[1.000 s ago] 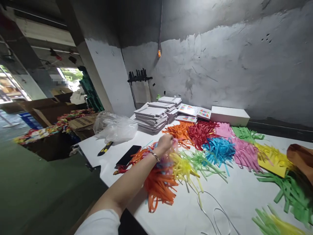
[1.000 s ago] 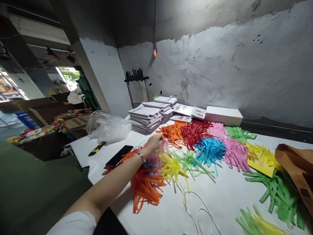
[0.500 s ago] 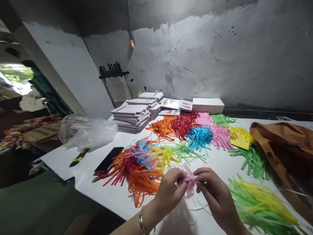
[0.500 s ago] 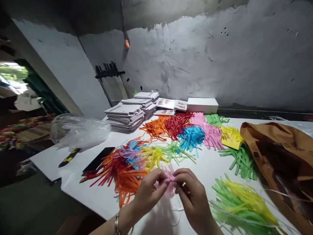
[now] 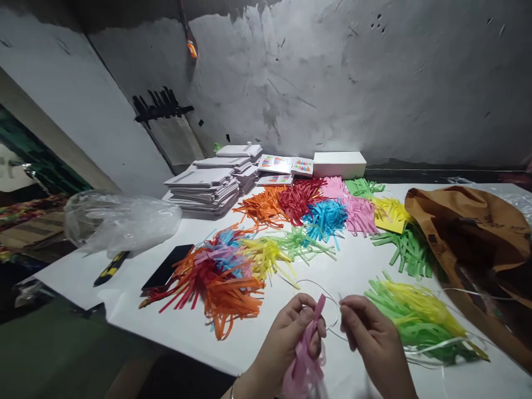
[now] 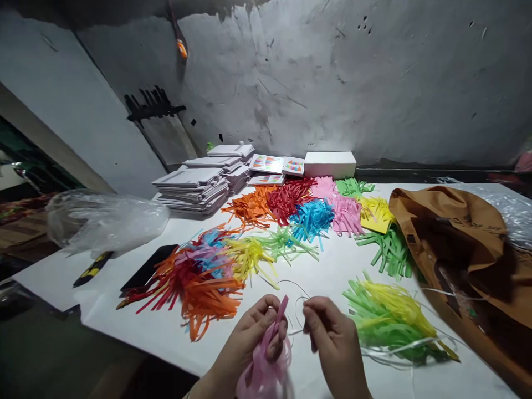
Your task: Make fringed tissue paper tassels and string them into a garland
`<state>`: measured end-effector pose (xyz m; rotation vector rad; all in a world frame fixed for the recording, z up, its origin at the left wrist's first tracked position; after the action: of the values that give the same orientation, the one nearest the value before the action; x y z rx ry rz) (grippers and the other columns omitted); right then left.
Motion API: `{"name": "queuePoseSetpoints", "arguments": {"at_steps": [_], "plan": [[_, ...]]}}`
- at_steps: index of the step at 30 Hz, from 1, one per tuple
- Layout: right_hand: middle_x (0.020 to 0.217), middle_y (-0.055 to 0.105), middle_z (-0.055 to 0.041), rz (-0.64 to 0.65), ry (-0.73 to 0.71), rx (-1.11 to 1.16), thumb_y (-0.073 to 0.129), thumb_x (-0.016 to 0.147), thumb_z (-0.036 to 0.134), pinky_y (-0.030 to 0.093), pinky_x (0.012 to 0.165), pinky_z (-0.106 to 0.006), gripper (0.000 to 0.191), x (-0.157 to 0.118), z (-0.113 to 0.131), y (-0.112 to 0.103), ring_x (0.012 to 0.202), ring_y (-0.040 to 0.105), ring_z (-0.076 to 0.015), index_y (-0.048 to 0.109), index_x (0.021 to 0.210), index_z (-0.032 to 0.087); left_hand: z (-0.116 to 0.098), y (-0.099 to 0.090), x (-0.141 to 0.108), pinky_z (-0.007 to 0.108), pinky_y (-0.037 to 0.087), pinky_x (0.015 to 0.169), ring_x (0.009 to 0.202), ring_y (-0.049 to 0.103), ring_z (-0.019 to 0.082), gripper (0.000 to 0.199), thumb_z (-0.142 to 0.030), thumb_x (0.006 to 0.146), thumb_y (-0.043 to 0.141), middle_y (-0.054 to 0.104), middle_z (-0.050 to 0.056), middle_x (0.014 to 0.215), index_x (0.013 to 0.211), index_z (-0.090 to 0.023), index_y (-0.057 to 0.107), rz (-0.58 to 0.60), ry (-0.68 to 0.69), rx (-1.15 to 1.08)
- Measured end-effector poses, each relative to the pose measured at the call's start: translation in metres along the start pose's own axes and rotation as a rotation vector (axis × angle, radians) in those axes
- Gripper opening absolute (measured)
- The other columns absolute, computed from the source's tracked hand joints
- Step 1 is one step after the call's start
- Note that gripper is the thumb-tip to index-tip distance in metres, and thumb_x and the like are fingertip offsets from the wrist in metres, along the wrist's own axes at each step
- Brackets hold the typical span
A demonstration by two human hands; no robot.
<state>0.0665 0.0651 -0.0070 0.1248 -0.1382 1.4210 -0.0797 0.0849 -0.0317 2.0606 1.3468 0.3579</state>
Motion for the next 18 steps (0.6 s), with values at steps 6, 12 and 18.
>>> {"name": "queuePoseSetpoints", "arguments": {"at_steps": [6,12,18], "plan": [[0.052,0.049,0.0042,0.081,-0.057,-0.165,0.058,0.093,0.045,0.037,0.046,-0.019,0.030,-0.020,0.009,0.007,0.047,0.045,-0.0094,0.069,0.081,0.020,0.019,-0.001,0.004,0.015,0.040,0.038,0.032,0.036,0.002,0.028,-0.039,0.085,0.075,0.064,-0.004,0.061,0.085,-0.019,0.055,0.154,-0.137,-0.237],[0.054,0.053,0.0033,0.017,-0.203,-0.291,0.057,0.095,0.039,0.034,0.044,-0.021,0.026,-0.023,0.022,0.003,0.044,0.043,-0.0094,0.068,0.083,0.020,0.018,-0.004,0.000,0.016,0.040,0.042,0.040,0.051,0.006,0.038,-0.043,0.074,0.083,0.068,0.001,0.066,0.088,-0.018,0.059,-0.003,-0.070,-0.098],[0.058,0.060,0.0033,0.071,-0.264,-0.379,0.052,0.098,0.036,0.037,0.049,-0.021,0.025,-0.024,0.027,0.010,0.046,0.052,-0.0098,0.068,0.084,0.021,0.006,0.000,-0.012,0.016,0.040,0.051,0.053,0.052,0.006,0.034,-0.038,0.072,0.085,0.067,0.002,0.071,0.086,-0.016,0.064,-0.199,0.030,0.075]]}}
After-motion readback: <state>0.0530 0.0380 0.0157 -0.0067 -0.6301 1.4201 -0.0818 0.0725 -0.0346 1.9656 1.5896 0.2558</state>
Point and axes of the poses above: each hand's wrist, its own x-axis towards the middle knuckle, its own y-axis out of the palm, z = x × y, the point moved 5 cm from there along x, towards the middle knuckle
